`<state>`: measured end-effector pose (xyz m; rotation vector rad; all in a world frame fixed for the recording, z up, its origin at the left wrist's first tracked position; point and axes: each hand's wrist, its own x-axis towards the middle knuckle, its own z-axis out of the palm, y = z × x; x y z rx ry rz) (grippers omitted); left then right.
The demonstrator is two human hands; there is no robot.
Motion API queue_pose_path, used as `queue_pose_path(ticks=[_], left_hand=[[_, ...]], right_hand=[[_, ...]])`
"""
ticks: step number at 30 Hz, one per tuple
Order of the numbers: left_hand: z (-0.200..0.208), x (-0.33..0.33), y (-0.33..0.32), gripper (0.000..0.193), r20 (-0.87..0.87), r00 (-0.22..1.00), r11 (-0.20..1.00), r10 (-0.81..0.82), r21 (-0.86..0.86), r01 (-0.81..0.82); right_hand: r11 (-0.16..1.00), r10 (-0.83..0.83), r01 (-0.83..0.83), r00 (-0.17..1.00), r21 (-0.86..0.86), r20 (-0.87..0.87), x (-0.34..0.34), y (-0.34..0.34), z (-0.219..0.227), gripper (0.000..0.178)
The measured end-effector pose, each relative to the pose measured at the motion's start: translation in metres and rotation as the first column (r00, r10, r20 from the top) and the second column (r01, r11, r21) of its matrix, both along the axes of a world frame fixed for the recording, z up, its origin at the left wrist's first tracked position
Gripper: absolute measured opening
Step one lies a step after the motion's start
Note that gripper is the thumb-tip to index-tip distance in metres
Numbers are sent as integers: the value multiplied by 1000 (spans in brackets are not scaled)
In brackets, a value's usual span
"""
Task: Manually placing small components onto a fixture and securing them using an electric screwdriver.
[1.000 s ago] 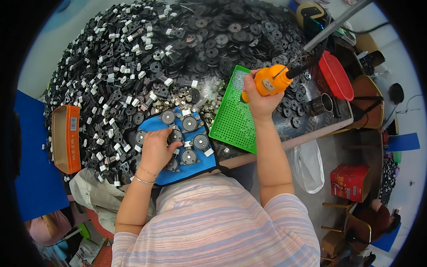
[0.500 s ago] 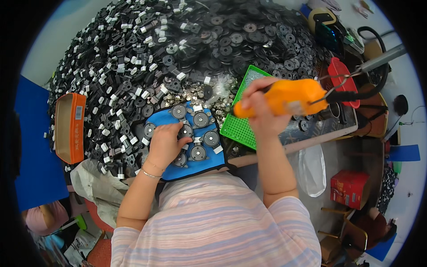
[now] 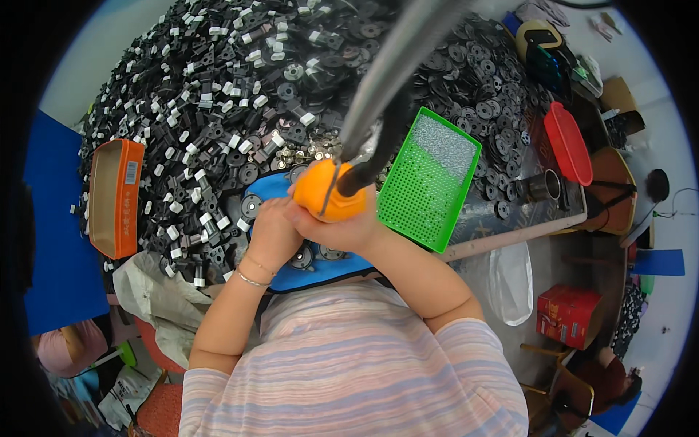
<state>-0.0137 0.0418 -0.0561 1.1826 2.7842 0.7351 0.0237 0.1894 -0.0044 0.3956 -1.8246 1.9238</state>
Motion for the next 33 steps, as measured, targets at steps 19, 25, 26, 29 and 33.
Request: queue_pose_path(ticks=[19, 25, 26, 29, 33], left_hand=[[7, 2, 1, 41, 70, 997, 998, 29, 57, -33], [8, 1, 0, 42, 69, 997, 999, 20, 46, -24], [7, 1, 0, 42, 60, 998, 998, 22, 50, -25], [6, 1, 0, 42, 48, 999, 998, 23, 50, -25], [5, 2, 0, 43, 61, 998, 999, 25, 34, -27]], right_hand=[[944, -331, 327, 932, -51, -151, 11, 99, 32, 22], [847, -522, 501, 848, -177, -95, 11, 133, 2, 20], [848, -518, 498, 851, -182, -86, 11, 133, 2, 19], [851, -512, 493, 855, -180, -78, 10, 134, -1, 19], [843, -528, 511, 846, -171, -73, 10, 134, -1, 19]])
